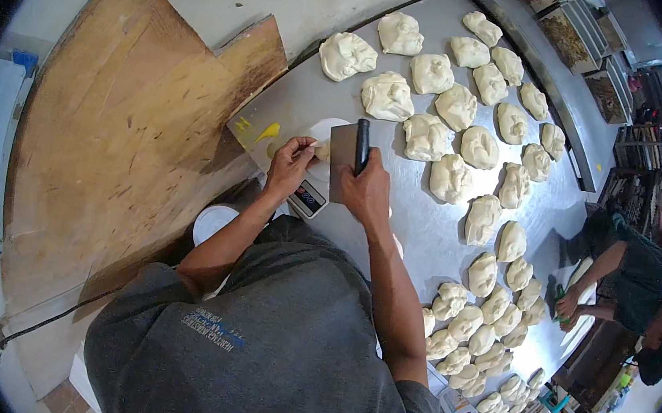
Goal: Weighing and shaping pieces of bread dough on a metal workbench in a bakery.
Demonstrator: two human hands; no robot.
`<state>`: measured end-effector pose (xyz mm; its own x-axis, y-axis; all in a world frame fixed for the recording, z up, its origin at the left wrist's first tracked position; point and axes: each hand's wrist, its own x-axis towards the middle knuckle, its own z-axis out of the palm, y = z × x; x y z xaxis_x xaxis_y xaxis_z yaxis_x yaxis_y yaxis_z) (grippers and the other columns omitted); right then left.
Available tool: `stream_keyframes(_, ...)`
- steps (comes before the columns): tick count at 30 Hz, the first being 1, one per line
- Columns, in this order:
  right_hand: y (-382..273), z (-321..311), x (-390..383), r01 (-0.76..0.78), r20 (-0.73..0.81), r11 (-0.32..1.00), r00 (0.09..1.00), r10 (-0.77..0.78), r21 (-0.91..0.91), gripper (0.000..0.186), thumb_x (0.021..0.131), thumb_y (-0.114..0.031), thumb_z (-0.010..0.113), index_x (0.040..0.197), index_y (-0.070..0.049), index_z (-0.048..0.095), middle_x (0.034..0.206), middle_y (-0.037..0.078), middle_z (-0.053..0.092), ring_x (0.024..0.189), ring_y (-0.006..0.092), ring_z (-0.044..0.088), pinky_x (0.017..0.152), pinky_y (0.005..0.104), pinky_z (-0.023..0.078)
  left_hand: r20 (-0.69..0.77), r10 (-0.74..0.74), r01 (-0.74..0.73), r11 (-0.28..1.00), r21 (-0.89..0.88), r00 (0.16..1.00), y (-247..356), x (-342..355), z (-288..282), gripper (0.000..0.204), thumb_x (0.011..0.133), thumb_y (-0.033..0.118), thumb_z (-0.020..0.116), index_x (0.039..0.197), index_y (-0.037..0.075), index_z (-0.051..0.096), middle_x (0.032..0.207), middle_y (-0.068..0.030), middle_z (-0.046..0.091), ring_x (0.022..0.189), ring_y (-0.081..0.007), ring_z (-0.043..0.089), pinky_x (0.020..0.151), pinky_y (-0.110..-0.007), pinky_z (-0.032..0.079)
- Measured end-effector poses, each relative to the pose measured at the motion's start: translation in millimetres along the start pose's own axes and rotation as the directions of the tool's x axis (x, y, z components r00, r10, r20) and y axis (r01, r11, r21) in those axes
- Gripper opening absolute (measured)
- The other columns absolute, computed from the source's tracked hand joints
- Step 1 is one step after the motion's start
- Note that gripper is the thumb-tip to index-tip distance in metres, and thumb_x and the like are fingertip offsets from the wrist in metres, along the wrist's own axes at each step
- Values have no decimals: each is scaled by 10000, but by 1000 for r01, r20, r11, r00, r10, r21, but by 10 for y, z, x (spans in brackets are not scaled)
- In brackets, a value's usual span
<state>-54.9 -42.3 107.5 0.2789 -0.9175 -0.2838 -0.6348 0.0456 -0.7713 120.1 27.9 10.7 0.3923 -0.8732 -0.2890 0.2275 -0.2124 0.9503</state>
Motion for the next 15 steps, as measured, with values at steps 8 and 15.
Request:
stream_keyframes(8, 87, 230, -20, 86, -37, 994, 996, -83, 65, 311, 905, -182, 737, 1029, 23, 538, 774, 193, 644, 631, 335, 596, 629, 462, 501, -123, 58, -76, 987, -144, 991, -47, -3, 112, 257, 1077, 94, 621, 1308, -4, 673, 1065, -53, 701, 896, -126, 666, 819, -244, 563)
stream_keyframes(15, -27, 412, -133, 77, -85, 997, 993, -77, -7, 316, 936, -176, 698, 1081, 20, 498, 766, 252, 658, 633, 456, 642, 620, 549, 495, -105, -26, 36, 995, 89, 994, 210, -103, 114, 261, 1059, 138, 639, 1217, -32, 759, 911, -43, 733, 766, -131, 664, 709, -260, 547)
